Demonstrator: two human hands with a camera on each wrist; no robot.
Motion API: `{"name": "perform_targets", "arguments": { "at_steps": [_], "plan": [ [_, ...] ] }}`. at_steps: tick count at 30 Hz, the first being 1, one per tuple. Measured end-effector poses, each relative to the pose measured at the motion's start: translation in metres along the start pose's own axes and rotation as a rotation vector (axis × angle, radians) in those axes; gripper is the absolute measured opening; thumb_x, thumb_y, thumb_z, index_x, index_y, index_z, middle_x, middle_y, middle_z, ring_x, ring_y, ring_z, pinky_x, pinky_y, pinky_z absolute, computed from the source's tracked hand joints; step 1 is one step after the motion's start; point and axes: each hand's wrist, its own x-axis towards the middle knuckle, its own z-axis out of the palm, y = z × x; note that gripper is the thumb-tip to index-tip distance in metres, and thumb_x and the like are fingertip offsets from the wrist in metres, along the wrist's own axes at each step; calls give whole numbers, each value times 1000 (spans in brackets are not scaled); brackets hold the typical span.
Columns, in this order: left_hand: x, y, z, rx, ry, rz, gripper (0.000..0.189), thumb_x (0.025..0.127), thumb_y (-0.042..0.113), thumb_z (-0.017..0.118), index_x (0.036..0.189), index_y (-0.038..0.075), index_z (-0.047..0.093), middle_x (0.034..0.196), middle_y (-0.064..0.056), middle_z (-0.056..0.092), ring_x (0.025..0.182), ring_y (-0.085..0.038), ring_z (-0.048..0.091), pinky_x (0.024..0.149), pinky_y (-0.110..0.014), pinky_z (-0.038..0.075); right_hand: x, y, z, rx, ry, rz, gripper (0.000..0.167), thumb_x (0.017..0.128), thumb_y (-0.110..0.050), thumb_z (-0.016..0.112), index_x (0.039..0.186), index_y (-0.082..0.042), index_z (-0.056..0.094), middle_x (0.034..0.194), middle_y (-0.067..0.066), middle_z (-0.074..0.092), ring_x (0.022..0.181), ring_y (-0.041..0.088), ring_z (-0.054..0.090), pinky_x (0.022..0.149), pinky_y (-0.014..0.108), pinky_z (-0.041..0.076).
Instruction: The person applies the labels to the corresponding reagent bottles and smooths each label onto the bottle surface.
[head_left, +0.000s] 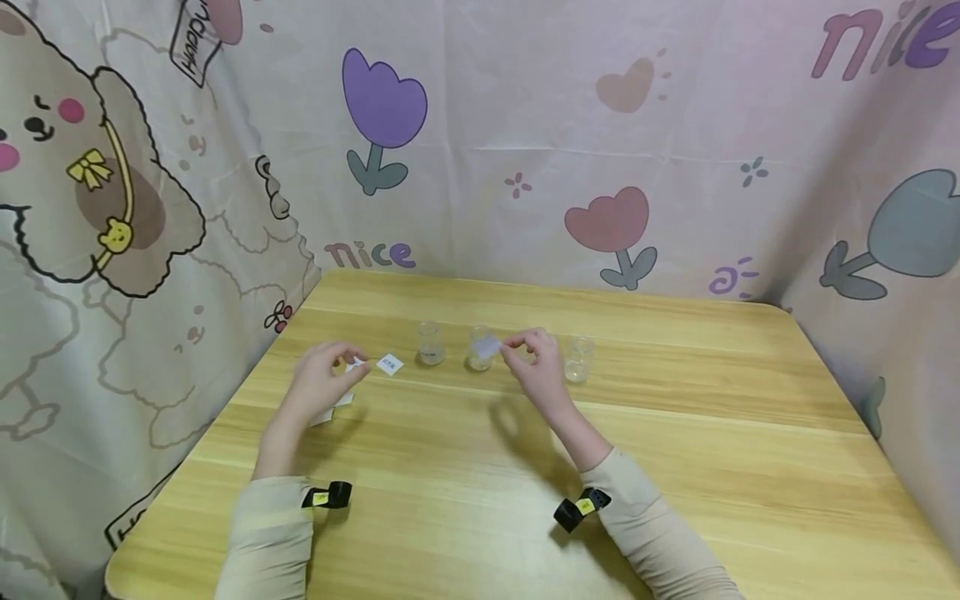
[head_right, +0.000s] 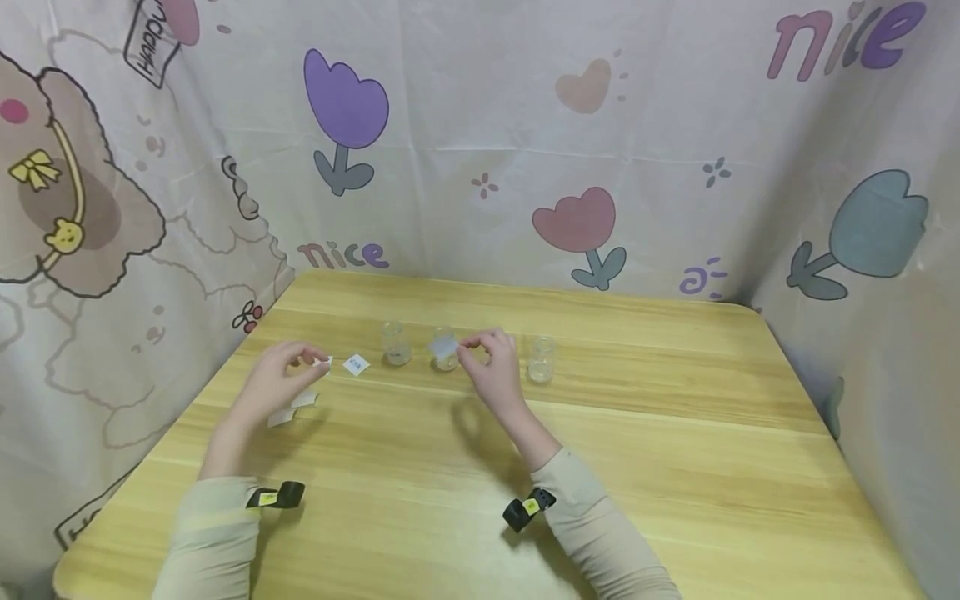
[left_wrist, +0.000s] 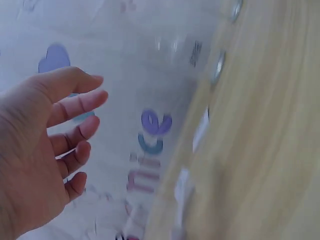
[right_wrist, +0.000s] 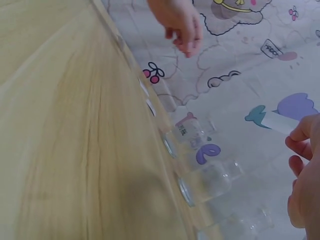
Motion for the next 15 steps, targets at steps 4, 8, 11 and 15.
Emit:
{"name": "perform_targets", "arguments": {
  "at_steps": [4,8,11,15],
  "plan": [
    [8,27,6,-31,2,55,23,91,27,68,108,11,69,104,-10,65,103,-29,53,92,-47,36,0,-2,-2,-19,7,-26,7,85,-8,71,89,-2,71,98,15,63,96,29,46,87,42,37],
    [16,52,17,-38,30,156,20,90,23,69,106,11,70,101,-9,65,103,-29,53,94,-50,35,0,-2,-2,-49,27,-45,7,86,-9,70,89,-3,71,99,13,62,96,27,45,87,46,38],
    [21,68,26,-63,61,245,16,88,19,71,103,11,72,99,-8,66,101,-28,54,94,-49,36,-1,-1,-2,-75,49,-55,8,85,-10,71,90,-3,72,99,13,62,95,26,44,84,38,35],
    [30,86,39,-103,101,344,14,86,17,73,98,11,73,97,-7,67,99,-26,55,94,-48,36,-1,1,-1,-101,70,-70,9,84,-10,71,91,-3,72,99,13,62,95,23,43,82,32,31]
  ]
}}
